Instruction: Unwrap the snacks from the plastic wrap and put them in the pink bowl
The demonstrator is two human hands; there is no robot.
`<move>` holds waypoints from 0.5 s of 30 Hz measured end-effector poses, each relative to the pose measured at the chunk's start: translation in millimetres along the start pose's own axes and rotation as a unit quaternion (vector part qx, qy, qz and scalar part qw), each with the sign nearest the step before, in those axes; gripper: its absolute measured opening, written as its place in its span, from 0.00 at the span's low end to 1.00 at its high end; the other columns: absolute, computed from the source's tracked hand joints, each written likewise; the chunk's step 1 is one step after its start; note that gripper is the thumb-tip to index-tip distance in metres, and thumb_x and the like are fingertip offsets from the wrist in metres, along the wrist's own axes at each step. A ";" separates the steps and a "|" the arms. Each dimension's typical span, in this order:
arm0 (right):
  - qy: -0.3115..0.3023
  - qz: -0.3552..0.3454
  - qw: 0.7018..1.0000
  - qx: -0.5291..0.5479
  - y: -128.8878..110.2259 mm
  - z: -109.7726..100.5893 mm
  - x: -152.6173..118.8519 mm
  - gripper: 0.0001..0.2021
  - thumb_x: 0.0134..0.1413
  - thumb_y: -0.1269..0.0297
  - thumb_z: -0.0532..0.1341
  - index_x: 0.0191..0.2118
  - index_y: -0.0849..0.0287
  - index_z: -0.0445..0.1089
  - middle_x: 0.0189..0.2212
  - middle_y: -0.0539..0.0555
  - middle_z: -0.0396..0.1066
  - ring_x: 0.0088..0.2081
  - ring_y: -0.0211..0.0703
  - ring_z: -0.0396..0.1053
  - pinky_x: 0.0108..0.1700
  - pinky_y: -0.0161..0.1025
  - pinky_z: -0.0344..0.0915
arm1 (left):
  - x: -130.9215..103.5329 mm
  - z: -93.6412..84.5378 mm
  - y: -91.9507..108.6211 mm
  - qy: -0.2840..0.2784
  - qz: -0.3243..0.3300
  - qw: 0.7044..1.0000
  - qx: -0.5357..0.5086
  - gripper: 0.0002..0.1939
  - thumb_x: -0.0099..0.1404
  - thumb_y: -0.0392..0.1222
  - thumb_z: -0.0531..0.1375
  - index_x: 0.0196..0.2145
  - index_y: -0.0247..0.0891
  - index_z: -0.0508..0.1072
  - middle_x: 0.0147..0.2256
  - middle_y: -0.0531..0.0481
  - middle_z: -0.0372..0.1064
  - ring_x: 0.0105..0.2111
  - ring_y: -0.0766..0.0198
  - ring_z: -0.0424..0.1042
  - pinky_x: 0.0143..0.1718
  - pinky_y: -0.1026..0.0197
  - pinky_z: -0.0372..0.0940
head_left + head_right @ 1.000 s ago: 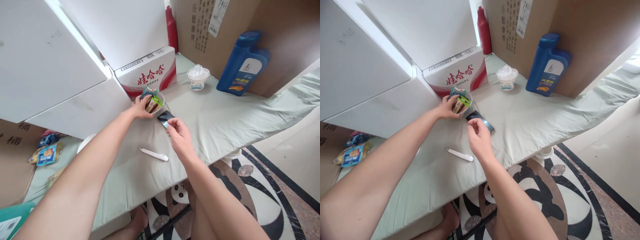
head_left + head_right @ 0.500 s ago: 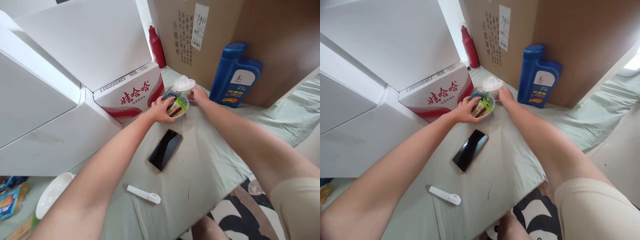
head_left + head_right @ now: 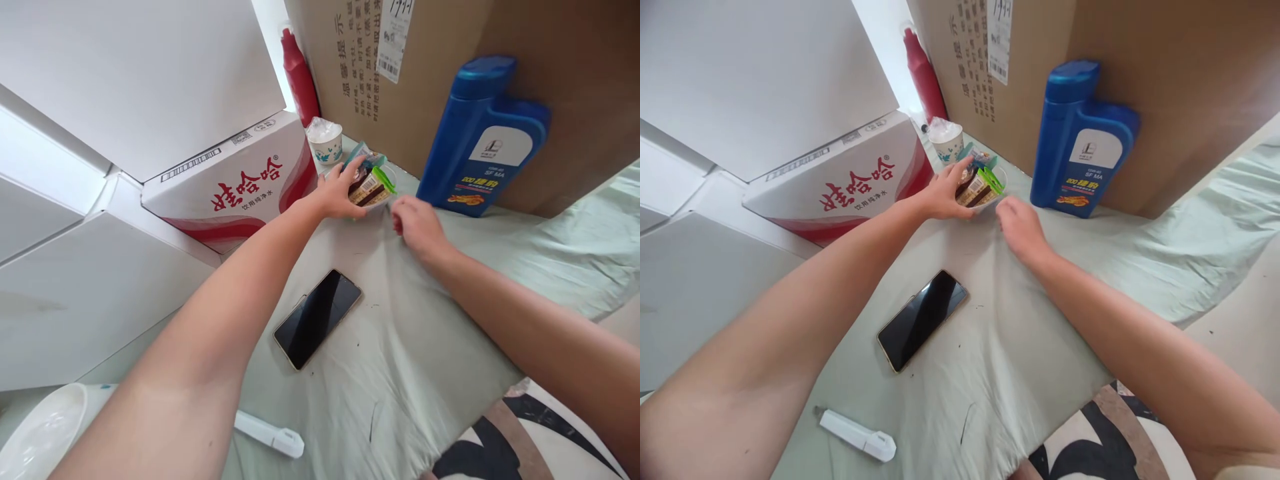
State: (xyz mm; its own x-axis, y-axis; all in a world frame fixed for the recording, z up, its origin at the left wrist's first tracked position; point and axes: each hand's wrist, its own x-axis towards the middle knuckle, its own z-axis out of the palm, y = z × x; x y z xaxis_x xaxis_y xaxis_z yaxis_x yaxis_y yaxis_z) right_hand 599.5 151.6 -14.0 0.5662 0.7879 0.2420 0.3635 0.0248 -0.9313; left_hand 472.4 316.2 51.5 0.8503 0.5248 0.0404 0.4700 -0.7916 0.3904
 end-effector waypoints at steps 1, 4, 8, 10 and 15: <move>-0.035 0.021 0.999 0.015 1.0 4.3 -3.6 0.08 0.56 0.62 0.55 0.27 0.54 0.66 0.25 0.50 0.68 0.31 0.44 0.65 0.35 0.42 0.63 | 6.3 0.5 -0.8 0.013 0.006 1.000 0.000 0.64 0.45 0.55 0.75 0.73 0.51 0.46 0.73 0.36 0.42 0.74 0.29 0.35 0.69 0.26 0.38; -0.083 0.024 0.996 0.025 -1.1 20.6 4.1 0.08 0.53 0.60 0.58 0.26 0.54 0.69 0.25 0.50 0.69 0.31 0.43 0.63 0.34 0.41 0.60 | 11.1 -1.3 -0.9 0.040 -0.011 0.999 0.015 0.66 0.44 0.56 0.76 0.73 0.55 0.44 0.75 0.40 0.34 0.74 0.27 0.27 0.68 0.24 0.39; -0.067 0.032 0.997 0.022 -5.6 38.9 31.1 0.09 0.53 0.61 0.58 0.27 0.55 0.72 0.27 0.51 0.71 0.33 0.45 0.65 0.37 0.42 0.62 | -10.6 -7.9 -3.3 0.072 -0.038 0.996 0.034 0.61 0.46 0.52 0.75 0.71 0.58 0.49 0.74 0.42 0.38 0.74 0.29 0.35 0.68 0.27 0.45; -0.042 0.053 0.998 0.016 -4.9 45.8 46.5 0.08 0.53 0.62 0.59 0.27 0.55 0.72 0.27 0.52 0.71 0.33 0.45 0.66 0.39 0.44 0.63 | -24.0 -9.8 -6.8 0.105 -0.043 0.993 0.033 0.54 0.49 0.49 0.73 0.69 0.56 0.54 0.71 0.41 0.47 0.72 0.33 0.45 0.68 0.33 0.51; 0.023 0.085 0.996 -0.006 4.7 60.3 92.9 0.06 0.53 0.64 0.62 0.26 0.55 0.67 0.29 0.54 0.71 0.37 0.48 0.69 0.46 0.47 0.66 | -44.3 -6.2 -12.6 0.158 -0.027 0.987 0.018 0.31 0.58 0.44 0.66 0.58 0.46 0.67 0.57 0.41 0.62 0.61 0.45 0.62 0.62 0.42 0.62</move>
State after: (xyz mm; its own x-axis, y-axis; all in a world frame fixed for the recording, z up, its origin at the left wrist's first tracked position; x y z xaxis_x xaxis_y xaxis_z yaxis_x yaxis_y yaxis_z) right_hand 609.2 262.1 -12.3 0.6537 0.7508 0.0945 0.2686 -0.1134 -0.9566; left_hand 427.4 304.9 50.6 0.7102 0.6331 0.3080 0.5256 -0.7678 0.3663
